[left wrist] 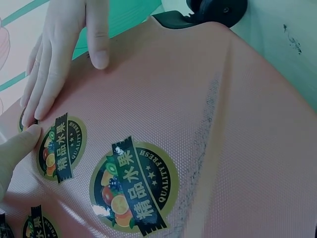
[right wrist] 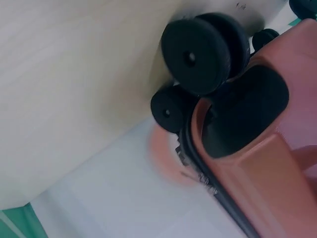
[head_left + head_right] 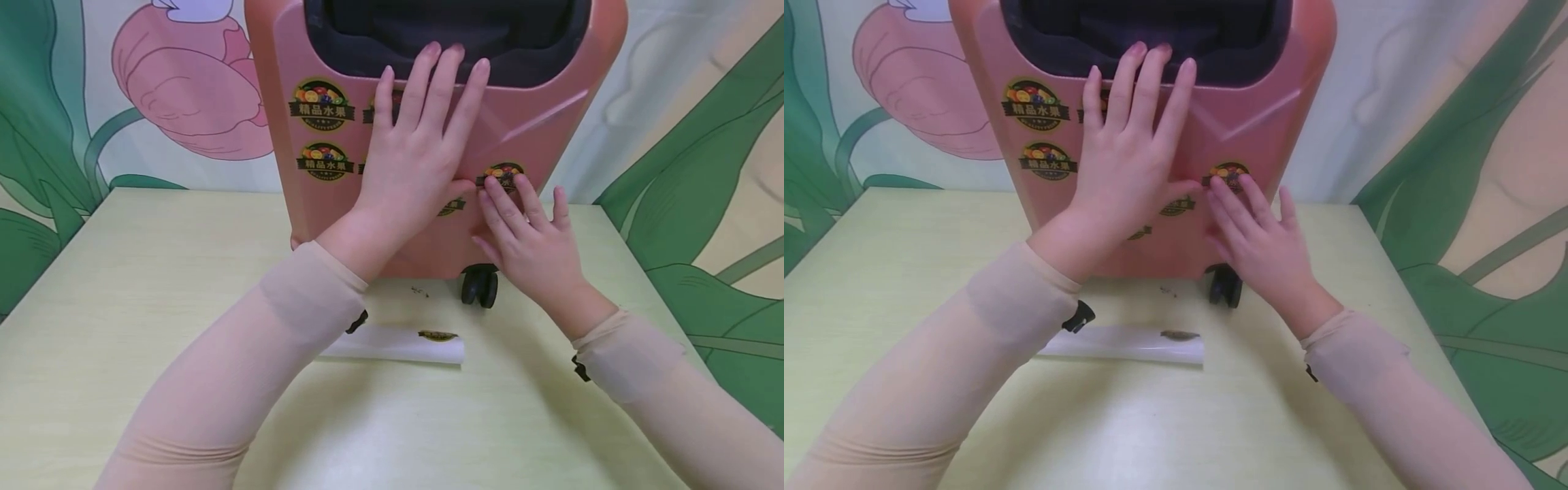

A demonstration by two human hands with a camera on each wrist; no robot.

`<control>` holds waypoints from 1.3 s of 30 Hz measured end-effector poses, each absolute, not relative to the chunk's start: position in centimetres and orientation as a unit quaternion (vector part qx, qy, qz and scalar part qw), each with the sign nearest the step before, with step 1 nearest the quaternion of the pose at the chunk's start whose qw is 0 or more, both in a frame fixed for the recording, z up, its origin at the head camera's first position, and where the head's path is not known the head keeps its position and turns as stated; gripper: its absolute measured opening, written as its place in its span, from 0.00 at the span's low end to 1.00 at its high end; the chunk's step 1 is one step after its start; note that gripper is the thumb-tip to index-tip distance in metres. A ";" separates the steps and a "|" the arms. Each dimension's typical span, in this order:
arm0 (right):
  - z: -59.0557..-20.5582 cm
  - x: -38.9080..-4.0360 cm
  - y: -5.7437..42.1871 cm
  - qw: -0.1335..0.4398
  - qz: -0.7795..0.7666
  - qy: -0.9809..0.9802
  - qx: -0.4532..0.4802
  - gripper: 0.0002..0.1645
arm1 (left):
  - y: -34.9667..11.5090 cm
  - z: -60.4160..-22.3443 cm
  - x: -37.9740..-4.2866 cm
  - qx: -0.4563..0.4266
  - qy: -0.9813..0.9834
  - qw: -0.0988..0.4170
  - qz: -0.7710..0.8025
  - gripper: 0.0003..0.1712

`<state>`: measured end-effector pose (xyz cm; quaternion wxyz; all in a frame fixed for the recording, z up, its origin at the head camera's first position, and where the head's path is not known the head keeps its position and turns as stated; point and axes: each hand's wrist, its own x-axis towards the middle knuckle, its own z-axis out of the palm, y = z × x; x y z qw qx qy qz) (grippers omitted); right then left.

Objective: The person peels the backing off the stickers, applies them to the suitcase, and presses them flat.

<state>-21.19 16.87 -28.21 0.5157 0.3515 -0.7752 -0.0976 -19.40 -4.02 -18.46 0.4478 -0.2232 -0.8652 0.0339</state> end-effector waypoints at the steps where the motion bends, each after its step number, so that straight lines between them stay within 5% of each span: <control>1: -28.2 -21.3 17.1 0.520 -0.097 -0.773 0.351 0.32 | -4.0 -18.5 -19.4 -0.224 -0.865 0.448 0.034 0.58; 26: -29.2 -21.9 18.3 0.524 -0.066 -0.790 0.313 0.43 | -4.1 -18.6 -19.4 -0.228 -0.862 0.452 0.028 0.57; 39: -29.4 -22.1 17.7 0.538 -0.078 -0.764 0.347 0.39 | -4.4 -18.6 -19.6 -0.234 -0.859 0.455 0.029 0.57</control>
